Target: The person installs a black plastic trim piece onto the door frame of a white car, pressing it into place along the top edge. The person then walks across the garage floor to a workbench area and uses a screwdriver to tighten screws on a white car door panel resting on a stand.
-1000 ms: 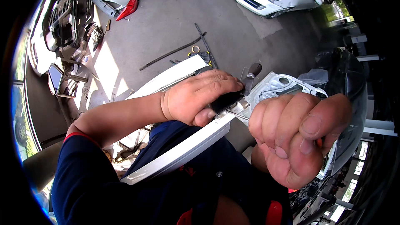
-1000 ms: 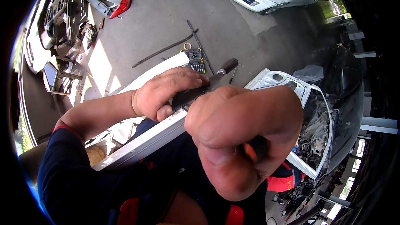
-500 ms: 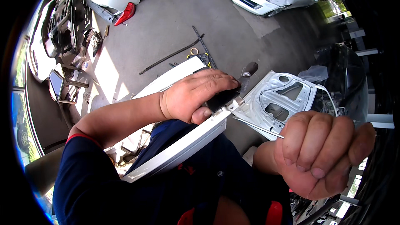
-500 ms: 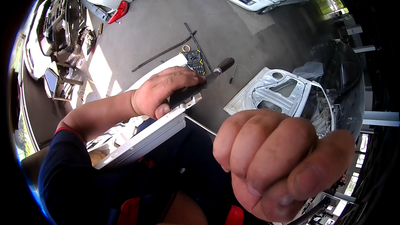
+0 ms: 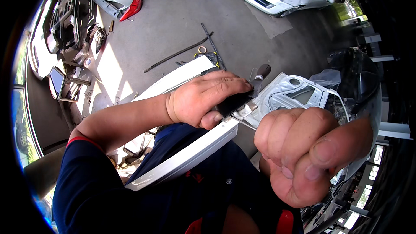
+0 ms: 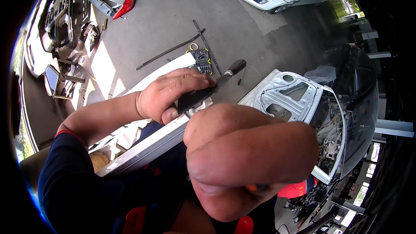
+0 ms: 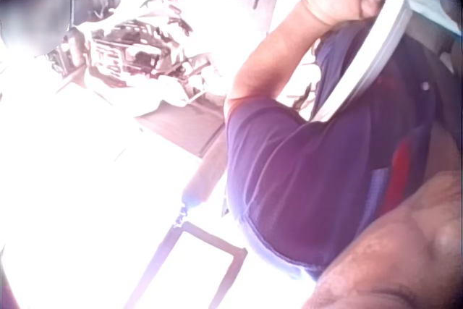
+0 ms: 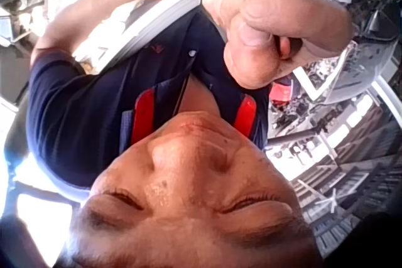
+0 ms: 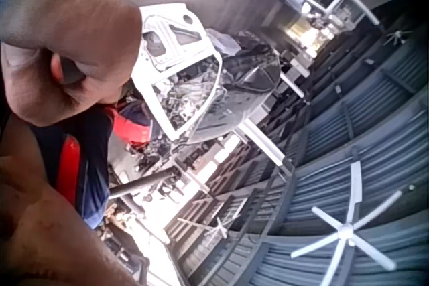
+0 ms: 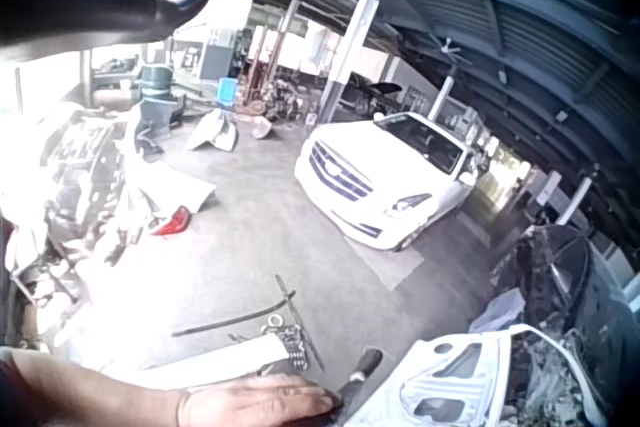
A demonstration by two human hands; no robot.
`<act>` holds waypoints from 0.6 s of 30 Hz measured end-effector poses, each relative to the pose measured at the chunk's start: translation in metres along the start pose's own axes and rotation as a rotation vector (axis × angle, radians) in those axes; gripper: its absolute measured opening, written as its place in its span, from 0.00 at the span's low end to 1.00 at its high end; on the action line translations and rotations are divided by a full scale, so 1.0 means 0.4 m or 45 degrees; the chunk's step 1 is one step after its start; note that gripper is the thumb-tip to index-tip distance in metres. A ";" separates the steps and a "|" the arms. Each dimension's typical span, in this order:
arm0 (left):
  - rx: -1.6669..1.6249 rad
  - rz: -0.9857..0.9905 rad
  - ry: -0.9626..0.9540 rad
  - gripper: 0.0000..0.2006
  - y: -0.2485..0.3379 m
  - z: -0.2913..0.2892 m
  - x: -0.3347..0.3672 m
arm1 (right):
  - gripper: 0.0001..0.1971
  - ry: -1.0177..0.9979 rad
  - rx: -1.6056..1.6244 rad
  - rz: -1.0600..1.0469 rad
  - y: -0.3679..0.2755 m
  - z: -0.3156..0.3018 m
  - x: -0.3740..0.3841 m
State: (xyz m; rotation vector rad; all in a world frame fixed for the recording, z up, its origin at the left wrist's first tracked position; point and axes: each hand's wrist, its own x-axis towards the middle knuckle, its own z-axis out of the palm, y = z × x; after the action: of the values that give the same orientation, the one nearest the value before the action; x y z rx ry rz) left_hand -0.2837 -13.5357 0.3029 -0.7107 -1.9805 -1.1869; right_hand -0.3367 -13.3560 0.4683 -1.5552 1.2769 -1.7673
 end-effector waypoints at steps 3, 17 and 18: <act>-0.017 -0.013 -0.004 0.30 0.006 0.003 0.005 | 0.14 -0.092 -0.098 -0.043 -0.008 0.005 -0.008; -0.025 0.016 -0.001 0.33 0.002 0.019 -0.002 | 0.14 -0.095 -0.115 -0.248 0.017 0.031 -0.003; -0.026 0.016 -0.005 0.33 0.003 0.020 -0.001 | 0.13 -0.154 -0.125 -0.236 0.014 0.025 -0.001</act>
State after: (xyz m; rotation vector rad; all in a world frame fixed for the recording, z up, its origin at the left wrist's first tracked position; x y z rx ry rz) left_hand -0.2848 -13.5280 0.3006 -0.7356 -1.9667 -1.2005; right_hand -0.3286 -13.3618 0.4625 -1.8590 1.2110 -1.7117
